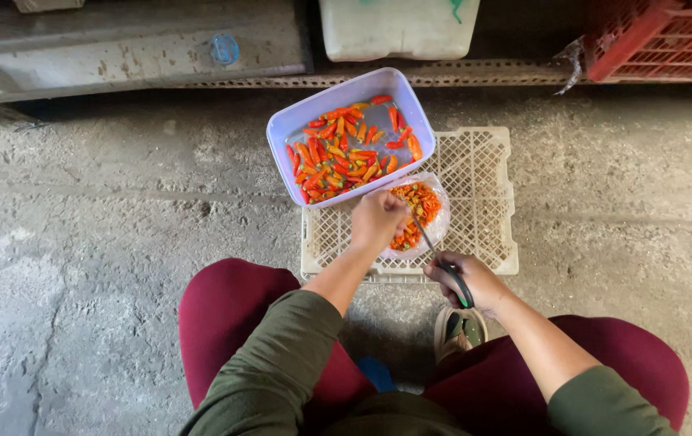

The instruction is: The person sits on the floor and uses scissors to cut small red chilies into pieces. The cut pieces are placed into a small plastic bag, while whole chilies are kept in a larger container nearby.

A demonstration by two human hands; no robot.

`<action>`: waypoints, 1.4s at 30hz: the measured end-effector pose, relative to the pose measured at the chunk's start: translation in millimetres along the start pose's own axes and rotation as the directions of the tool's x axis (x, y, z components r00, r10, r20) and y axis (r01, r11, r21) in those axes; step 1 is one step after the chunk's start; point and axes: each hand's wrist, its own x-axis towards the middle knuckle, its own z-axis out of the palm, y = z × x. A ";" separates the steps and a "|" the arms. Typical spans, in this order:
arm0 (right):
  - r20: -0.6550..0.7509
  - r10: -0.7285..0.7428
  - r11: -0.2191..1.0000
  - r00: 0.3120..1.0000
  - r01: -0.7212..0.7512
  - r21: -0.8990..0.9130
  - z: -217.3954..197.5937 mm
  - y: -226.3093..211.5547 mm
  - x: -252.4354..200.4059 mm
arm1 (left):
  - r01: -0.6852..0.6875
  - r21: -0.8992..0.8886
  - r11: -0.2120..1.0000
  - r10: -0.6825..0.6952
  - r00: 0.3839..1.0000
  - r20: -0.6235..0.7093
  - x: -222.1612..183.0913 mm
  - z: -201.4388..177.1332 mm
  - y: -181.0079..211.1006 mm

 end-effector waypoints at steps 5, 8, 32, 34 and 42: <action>0.014 -0.014 0.992 1.000 0.012 0.127 -6.8 8.6 5.5 | -0.178 0.445 0.878 0.344 0.881 -0.325 79.1 -51.1 -16.6; 0.008 -0.015 0.997 1.000 0.014 0.073 -7.5 10.1 2.8 | 0.006 0.640 0.769 0.250 0.917 -0.310 119.1 -83.4 -30.8; 0.000 0.011 0.995 1.000 -0.011 -0.100 -6.7 -2.9 8.0 | 0.071 0.107 0.992 -0.075 0.997 0.034 192.4 -42.8 -99.8; -0.008 0.009 0.997 1.000 -0.009 -0.071 -7.7 0.2 6.3 | 0.152 0.076 0.985 -0.152 0.988 -0.011 194.3 -43.3 -93.2; 0.000 -0.088 0.996 0.996 0.088 -0.005 -8.1 7.3 -0.6 | -0.100 0.164 0.981 0.118 0.987 -0.106 151.5 -50.2 -32.9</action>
